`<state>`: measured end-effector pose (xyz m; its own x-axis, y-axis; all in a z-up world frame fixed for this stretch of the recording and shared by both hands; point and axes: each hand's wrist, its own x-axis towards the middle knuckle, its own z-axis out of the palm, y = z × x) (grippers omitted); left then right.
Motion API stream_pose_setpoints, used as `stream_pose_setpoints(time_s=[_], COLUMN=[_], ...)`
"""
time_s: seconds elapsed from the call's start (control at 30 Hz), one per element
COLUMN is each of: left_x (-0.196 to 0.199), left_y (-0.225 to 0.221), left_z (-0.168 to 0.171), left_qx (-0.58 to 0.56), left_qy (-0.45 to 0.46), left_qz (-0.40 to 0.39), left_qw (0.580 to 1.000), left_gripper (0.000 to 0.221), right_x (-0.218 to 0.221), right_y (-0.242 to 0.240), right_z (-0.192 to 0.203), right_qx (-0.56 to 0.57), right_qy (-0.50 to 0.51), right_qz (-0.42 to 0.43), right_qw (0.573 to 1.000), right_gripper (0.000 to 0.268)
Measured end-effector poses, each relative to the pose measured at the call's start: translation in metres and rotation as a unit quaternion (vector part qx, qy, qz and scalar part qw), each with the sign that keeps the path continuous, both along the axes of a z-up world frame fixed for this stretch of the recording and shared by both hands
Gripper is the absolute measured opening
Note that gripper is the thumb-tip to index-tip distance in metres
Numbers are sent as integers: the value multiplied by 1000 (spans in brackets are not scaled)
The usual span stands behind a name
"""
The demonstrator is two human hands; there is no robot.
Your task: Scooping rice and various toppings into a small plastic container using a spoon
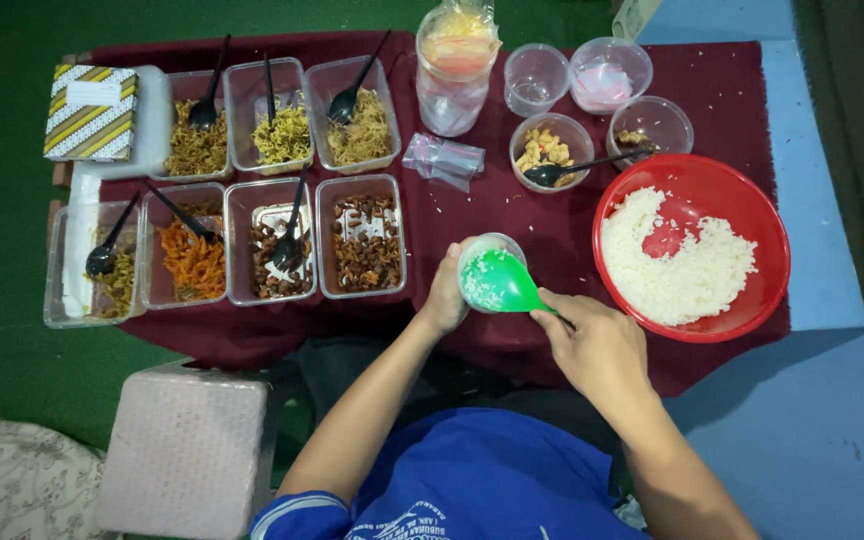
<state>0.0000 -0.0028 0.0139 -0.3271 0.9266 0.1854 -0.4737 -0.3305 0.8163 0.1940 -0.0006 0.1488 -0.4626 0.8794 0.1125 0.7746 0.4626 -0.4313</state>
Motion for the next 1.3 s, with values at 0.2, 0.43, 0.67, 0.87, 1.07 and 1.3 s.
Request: stream_pose_setpoints(time_s=[0.2,0.43,0.67,0.87,1.07,1.3], left_x=[-1,-3,-1,-1,-1,3], left_y=[2,1,3,6,5,2], left_z=[-7,-11,-21,-21,-18,-1], left_qx=[5,1,3,0,-4,-14], left_qy=[-1,-3,-5,-6,-6,-42], left_qz=[4,2,4,4,8,-21], left_qw=[1000,1000,1000,1000,1000,999], left_gripper=[57,57,57,59,55,62], right_x=[-1,-2,-1,-1,1,31], right_y=[-1,-2,-1,1,2,12], right_z=[0,-5,-4,3,0,16], right_qx=[1,40,51,27,-3,12], right_qy=[20,45,66,64,56,103], right_qz=[-8,5,17,25,14,-36], right_qw=[1000,998,996,997,998,994], right_gripper=[23,21,20,20,23,26])
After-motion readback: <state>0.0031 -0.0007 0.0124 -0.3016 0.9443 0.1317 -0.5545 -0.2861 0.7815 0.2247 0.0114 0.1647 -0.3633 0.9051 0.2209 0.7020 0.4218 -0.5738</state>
